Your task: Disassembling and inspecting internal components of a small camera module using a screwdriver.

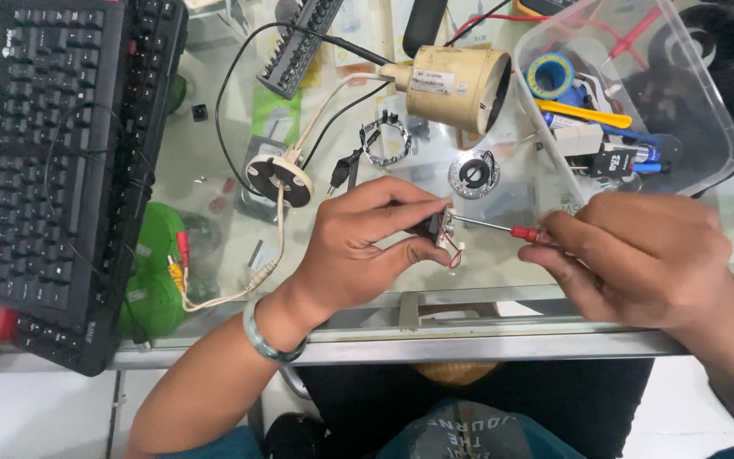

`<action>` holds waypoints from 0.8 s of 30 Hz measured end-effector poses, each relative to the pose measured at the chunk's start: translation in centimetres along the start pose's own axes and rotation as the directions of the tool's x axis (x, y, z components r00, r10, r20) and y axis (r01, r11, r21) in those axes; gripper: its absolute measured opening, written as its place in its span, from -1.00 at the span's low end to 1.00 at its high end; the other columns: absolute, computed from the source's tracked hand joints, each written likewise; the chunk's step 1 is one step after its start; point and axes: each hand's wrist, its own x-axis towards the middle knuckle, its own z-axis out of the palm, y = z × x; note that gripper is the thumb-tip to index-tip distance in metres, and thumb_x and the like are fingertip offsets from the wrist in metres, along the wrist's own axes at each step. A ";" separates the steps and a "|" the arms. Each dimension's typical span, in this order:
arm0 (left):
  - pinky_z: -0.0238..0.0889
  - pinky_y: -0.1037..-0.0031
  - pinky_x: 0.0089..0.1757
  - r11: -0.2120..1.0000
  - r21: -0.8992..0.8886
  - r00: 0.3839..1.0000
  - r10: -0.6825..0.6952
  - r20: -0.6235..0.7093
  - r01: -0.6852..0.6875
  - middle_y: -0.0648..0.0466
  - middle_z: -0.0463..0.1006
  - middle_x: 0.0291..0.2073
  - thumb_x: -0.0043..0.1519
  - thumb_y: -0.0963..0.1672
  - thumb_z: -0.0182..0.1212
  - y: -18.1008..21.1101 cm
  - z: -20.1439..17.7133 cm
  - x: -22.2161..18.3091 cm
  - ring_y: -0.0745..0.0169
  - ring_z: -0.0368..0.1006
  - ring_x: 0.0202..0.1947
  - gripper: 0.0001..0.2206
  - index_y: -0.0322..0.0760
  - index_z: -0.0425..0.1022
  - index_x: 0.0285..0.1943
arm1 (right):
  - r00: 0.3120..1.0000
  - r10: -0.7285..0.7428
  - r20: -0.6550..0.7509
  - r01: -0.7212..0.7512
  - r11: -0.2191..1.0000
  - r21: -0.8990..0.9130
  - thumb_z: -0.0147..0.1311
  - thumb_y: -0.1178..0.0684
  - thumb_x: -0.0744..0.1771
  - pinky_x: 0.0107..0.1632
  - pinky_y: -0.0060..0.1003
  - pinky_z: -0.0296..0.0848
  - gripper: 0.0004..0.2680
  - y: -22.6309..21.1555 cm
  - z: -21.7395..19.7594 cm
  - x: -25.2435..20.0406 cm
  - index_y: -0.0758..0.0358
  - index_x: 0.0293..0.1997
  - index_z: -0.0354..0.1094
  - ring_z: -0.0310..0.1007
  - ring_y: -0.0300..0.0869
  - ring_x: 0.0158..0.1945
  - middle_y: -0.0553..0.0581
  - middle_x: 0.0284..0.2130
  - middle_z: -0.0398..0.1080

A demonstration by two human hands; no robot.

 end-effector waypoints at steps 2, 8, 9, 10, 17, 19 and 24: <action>0.70 0.45 -0.02 1.000 -0.013 1.000 0.018 0.000 -0.018 -0.13 0.56 -0.08 0.20 -0.36 0.47 0.2 0.1 0.0 0.10 0.61 -0.13 -0.57 -0.30 0.48 0.21 | 0.999 0.031 -0.012 -0.031 0.999 0.010 0.27 0.02 0.35 -0.53 -0.22 0.30 -0.80 -0.1 0.1 -0.3 0.41 -0.30 0.49 0.38 -0.07 -0.56 0.18 -0.52 0.46; 0.67 0.48 -0.06 0.997 0.058 0.998 0.059 -0.017 -0.058 -0.14 0.57 -0.10 0.16 -0.34 0.52 0.3 0.3 0.0 0.11 0.63 -0.18 -0.58 -0.36 0.50 0.17 | 0.975 0.222 0.011 -0.221 0.960 0.173 0.21 0.05 0.34 -0.51 -0.26 0.26 -0.84 -1.0 -0.2 0.5 0.38 -0.33 0.50 0.36 -0.13 -0.58 0.10 -0.59 0.41; 0.64 0.49 -0.06 0.995 0.083 0.998 0.064 -0.020 -0.062 -0.14 0.57 -0.10 0.15 -0.32 0.54 0.2 0.3 0.0 0.13 0.63 -0.21 -0.59 -0.37 0.51 0.16 | 0.948 0.311 0.063 -0.317 0.916 0.248 0.17 0.05 0.34 -0.50 -0.26 0.25 -0.83 -1.2 -0.4 0.7 0.39 -0.31 0.52 0.38 -0.11 -0.58 0.11 -0.58 0.43; 0.64 0.49 -0.06 0.995 0.084 0.998 0.062 -0.017 -0.060 -0.14 0.57 -0.10 0.15 -0.32 0.54 0.2 0.4 0.0 0.13 0.63 -0.21 -0.59 -0.37 0.51 0.16 | 0.948 0.313 0.061 -0.319 0.914 0.251 0.17 0.05 0.34 -0.50 -0.26 0.25 -0.83 -1.2 -0.5 1.0 0.39 -0.31 0.52 0.38 -0.11 -0.58 0.11 -0.58 0.43; 0.68 0.44 -0.03 0.992 0.113 0.999 0.049 -0.003 -0.049 -0.17 0.56 -0.06 0.19 -0.36 0.48 -0.3 0.7 0.0 0.08 0.65 -0.16 -0.58 -0.34 0.48 0.20 | 0.780 0.562 0.273 -0.623 0.733 0.273 0.21 -0.02 0.31 -0.52 -0.30 0.18 -0.86 -1.0 -0.8 1.4 0.19 -0.27 0.61 0.30 -0.21 -0.69 0.01 -0.69 0.48; 0.68 0.43 -0.04 0.993 0.108 0.998 0.056 -0.005 -0.055 -0.16 0.56 -0.06 0.19 -0.32 0.51 -0.3 0.7 0.1 0.07 0.63 -0.14 -0.57 -0.33 0.47 0.22 | 0.796 0.542 0.269 -0.602 0.757 0.256 0.21 -0.05 0.30 -0.50 -0.30 0.25 -0.85 -0.8 -0.7 0.9 0.18 -0.25 0.60 0.39 -0.21 -0.65 0.00 -0.64 0.52; 0.62 0.48 -0.08 0.999 0.036 1.000 -0.006 0.004 0.006 -0.10 0.57 -0.14 0.22 -0.25 0.47 -0.1 0.6 0.1 0.13 0.62 -0.21 -0.63 -0.30 0.49 0.20 | 0.989 0.147 0.035 -0.150 0.984 0.098 0.32 0.09 0.34 -0.43 -0.21 0.40 -0.84 -0.9 -0.1 0.6 0.37 -0.25 0.42 0.44 -0.07 -0.48 0.16 -0.46 0.48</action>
